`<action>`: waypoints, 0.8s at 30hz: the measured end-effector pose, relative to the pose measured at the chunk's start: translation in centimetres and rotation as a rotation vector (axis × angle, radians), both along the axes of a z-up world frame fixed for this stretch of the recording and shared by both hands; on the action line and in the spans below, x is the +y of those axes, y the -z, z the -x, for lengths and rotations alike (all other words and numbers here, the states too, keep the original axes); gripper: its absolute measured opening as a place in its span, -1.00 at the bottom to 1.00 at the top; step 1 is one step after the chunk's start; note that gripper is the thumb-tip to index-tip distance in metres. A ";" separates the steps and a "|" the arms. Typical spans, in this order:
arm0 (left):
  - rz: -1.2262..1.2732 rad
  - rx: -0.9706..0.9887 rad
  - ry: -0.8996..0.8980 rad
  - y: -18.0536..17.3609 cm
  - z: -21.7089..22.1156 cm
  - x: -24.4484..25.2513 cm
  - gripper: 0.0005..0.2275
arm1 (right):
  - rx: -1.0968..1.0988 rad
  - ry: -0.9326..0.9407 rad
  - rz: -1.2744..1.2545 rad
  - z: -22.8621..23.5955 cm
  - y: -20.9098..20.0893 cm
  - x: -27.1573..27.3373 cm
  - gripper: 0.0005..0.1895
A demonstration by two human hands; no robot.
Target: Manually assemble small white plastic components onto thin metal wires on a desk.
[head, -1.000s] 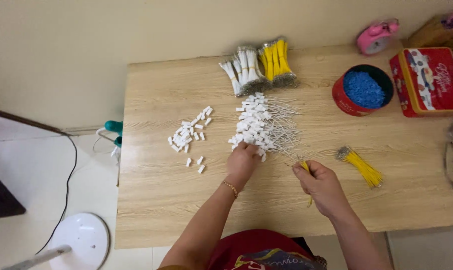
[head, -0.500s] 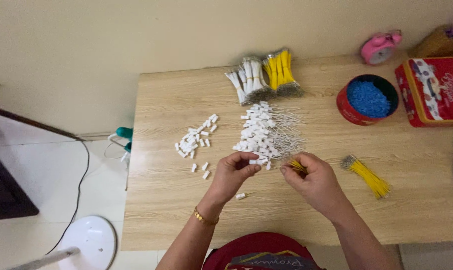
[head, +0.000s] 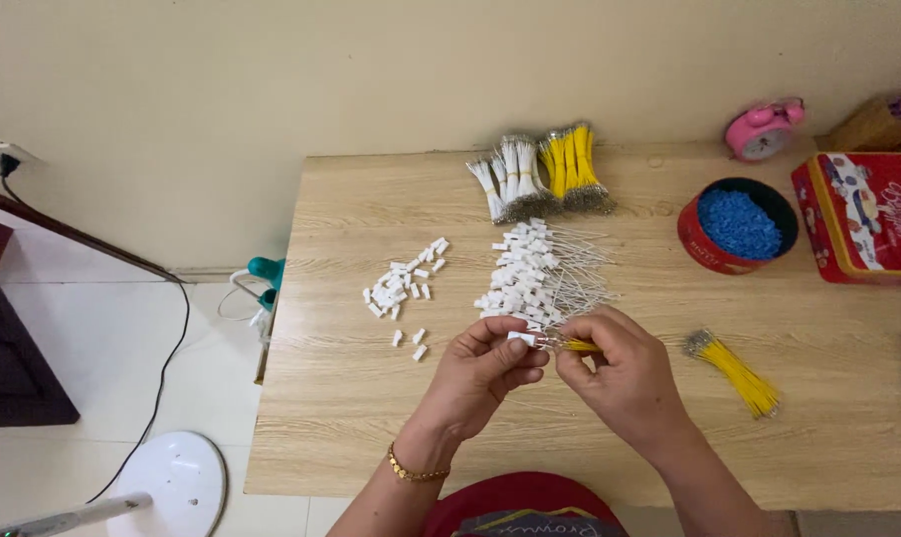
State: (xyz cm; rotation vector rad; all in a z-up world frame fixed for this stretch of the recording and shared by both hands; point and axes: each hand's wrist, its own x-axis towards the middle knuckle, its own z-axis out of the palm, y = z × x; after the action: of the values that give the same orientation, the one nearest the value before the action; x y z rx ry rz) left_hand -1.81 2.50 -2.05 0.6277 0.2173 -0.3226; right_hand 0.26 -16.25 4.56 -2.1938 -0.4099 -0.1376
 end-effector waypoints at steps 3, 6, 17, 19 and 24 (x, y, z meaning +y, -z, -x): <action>0.010 -0.005 0.004 0.4 0.2 -0.7 -0.81 | -0.019 -0.017 -0.021 0.3 0.5 -0.4 -0.76; -0.003 -0.007 0.006 0.2 0.6 -1.5 -0.80 | 0.032 -0.014 -0.075 0.9 0.1 -0.5 -0.80; -0.158 0.001 0.012 -0.9 1.1 -1.7 -0.82 | 0.359 0.008 -0.289 1.6 2.5 -1.9 -0.97; -0.210 -0.005 0.011 -1.4 1.1 -1.9 -0.82 | 0.303 0.029 -0.191 1.9 1.5 -1.4 -0.94; -0.360 -0.032 0.051 -1.6 1.1 -1.9 -0.85 | -0.102 -0.035 0.200 1.9 1.4 -0.7 -0.86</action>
State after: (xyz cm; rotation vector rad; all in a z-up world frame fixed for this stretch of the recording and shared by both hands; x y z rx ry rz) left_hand -2.95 0.61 -0.48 0.9947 0.2314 -0.3246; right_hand -1.64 -16.97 3.14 -2.3817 -0.5391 -0.1977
